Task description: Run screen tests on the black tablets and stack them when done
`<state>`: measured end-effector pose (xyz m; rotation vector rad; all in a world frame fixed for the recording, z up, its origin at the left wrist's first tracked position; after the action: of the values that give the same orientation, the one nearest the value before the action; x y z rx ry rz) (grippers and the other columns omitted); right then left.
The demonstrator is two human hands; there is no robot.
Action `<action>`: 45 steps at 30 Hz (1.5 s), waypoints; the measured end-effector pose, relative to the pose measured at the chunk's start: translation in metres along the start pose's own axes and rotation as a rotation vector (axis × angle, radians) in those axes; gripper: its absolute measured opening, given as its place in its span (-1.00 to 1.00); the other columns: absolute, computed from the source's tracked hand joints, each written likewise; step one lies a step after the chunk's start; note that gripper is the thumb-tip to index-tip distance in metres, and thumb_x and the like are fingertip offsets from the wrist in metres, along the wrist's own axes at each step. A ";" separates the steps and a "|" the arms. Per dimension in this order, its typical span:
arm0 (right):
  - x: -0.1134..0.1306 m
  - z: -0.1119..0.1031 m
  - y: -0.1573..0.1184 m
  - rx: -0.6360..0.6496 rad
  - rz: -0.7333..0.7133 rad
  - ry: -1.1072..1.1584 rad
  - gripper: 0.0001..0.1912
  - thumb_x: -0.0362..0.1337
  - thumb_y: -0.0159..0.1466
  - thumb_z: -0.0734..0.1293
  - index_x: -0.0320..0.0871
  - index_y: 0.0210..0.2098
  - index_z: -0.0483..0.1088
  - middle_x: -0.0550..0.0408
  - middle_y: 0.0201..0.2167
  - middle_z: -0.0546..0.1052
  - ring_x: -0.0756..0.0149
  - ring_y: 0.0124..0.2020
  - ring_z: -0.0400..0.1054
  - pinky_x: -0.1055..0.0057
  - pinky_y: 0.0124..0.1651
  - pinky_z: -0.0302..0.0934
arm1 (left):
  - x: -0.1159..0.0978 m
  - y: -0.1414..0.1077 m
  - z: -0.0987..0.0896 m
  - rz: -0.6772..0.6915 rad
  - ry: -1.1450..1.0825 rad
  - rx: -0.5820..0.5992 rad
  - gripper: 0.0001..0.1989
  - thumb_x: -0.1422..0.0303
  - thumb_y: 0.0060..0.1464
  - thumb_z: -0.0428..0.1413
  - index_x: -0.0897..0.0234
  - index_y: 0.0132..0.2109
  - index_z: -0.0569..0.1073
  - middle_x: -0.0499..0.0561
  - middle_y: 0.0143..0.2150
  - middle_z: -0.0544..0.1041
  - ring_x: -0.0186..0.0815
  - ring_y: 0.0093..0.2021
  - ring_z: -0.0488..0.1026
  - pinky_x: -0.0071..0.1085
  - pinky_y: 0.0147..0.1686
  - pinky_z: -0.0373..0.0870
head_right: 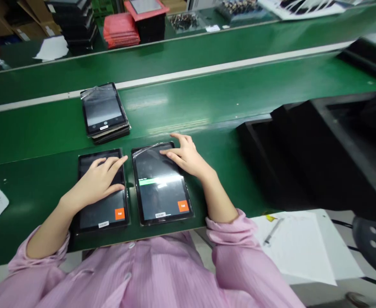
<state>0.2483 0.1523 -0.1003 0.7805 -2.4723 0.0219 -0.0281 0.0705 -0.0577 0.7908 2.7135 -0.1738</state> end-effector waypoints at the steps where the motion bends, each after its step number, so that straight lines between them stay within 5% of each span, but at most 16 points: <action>1: 0.002 -0.002 -0.001 -0.007 -0.030 0.002 -0.31 0.17 0.46 -0.03 0.07 -0.05 0.65 -0.05 0.35 0.20 -0.18 0.32 0.04 -0.24 0.34 -0.02 | 0.001 -0.001 -0.002 -0.007 0.076 0.019 -0.33 0.09 0.35 0.05 0.30 0.45 0.13 0.35 0.23 0.43 0.10 0.23 0.41 0.11 0.25 0.22; 8: -0.007 0.006 0.004 -0.120 0.099 -0.100 -0.44 0.12 0.46 0.04 0.13 0.21 0.48 -0.10 0.35 0.22 -0.24 0.29 0.05 -0.34 0.25 0.01 | 0.019 0.009 0.006 0.027 0.251 -0.009 -0.25 0.03 0.34 0.04 0.29 0.48 0.02 0.39 0.50 0.07 0.31 0.44 0.11 0.41 0.34 -0.19; 13: -0.007 -0.007 0.001 -0.191 -0.034 0.004 -0.34 0.15 0.47 0.00 0.11 -0.23 0.69 0.02 0.25 0.39 -0.15 0.24 0.18 -0.23 0.30 0.01 | 0.013 0.004 -0.008 0.131 0.211 0.015 -0.44 0.07 0.39 -0.04 0.37 0.34 0.30 0.26 0.21 0.50 0.03 0.19 0.47 0.03 0.28 0.18; 18: -0.016 -0.012 0.000 -0.332 0.029 0.091 -0.31 0.13 0.48 -0.03 0.05 -0.16 0.68 -0.04 0.11 0.50 -0.07 0.15 0.32 -0.11 0.24 0.14 | 0.039 -0.002 -0.033 -0.047 0.282 -0.129 -0.59 0.11 0.41 -0.06 0.24 0.07 0.56 0.18 0.01 0.59 -0.02 -0.04 0.55 0.09 0.13 0.20; 23: -0.017 0.002 0.005 -0.323 -0.017 0.053 -0.36 0.11 0.48 0.00 0.07 -0.17 0.68 -0.03 0.09 0.51 -0.03 0.12 0.35 -0.10 0.23 0.12 | 0.065 -0.004 -0.034 -0.096 0.254 -0.155 -0.50 0.11 0.43 -0.18 0.11 -0.07 0.66 0.17 0.07 0.55 0.05 0.10 0.47 0.22 0.15 0.07; 28: -0.014 0.004 0.006 -0.305 -0.048 0.034 -0.38 0.10 0.48 0.03 0.05 -0.18 0.68 -0.03 0.09 0.52 -0.03 0.13 0.35 -0.11 0.25 0.10 | 0.078 0.012 -0.046 -0.092 0.037 -0.280 -0.37 0.04 0.44 -0.33 0.14 0.06 0.60 0.15 0.18 0.51 0.00 0.23 0.40 0.13 0.28 0.03; 33: -0.016 -0.009 0.003 -0.510 -0.001 0.176 -0.37 0.10 0.48 0.02 0.01 -0.14 0.68 -0.04 -0.01 0.53 0.04 0.05 0.43 0.02 0.16 0.28 | 0.086 0.052 -0.033 -0.191 -0.304 -0.027 -0.37 0.00 0.42 -0.28 0.21 0.00 0.61 0.07 0.07 0.61 -0.13 0.08 0.52 -0.23 0.11 0.38; 37: -0.016 -0.012 0.001 -0.584 0.025 0.223 -0.38 0.10 0.48 0.05 0.00 -0.16 0.68 -0.05 -0.10 0.55 0.07 -0.04 0.47 0.06 0.08 0.34 | 0.079 0.070 -0.017 -0.246 -0.236 0.165 -0.37 0.00 0.39 -0.27 0.17 0.01 0.63 0.02 0.08 0.63 -0.10 0.07 0.53 -0.26 0.04 0.40; 45: -0.014 -0.007 0.003 -0.544 0.066 0.279 -0.36 0.14 0.47 0.04 -0.02 -0.11 0.66 -0.05 -0.11 0.57 0.07 -0.03 0.47 0.06 0.09 0.34 | 0.077 0.068 -0.023 -0.232 -0.009 0.084 -0.23 -0.06 0.38 -0.42 0.13 -0.20 0.64 0.02 -0.33 0.65 -0.08 -0.22 0.58 -0.28 -0.19 0.34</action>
<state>0.2596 0.1636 -0.1006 0.4246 -2.0881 -0.4660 -0.0591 0.1715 -0.0631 0.4931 2.7998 -0.3441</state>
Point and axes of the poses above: each hand's wrist, its own y-axis towards the middle knuckle, its own z-axis out of the palm, x = y × z, the point moved 5 cm from there along y, towards the middle knuckle
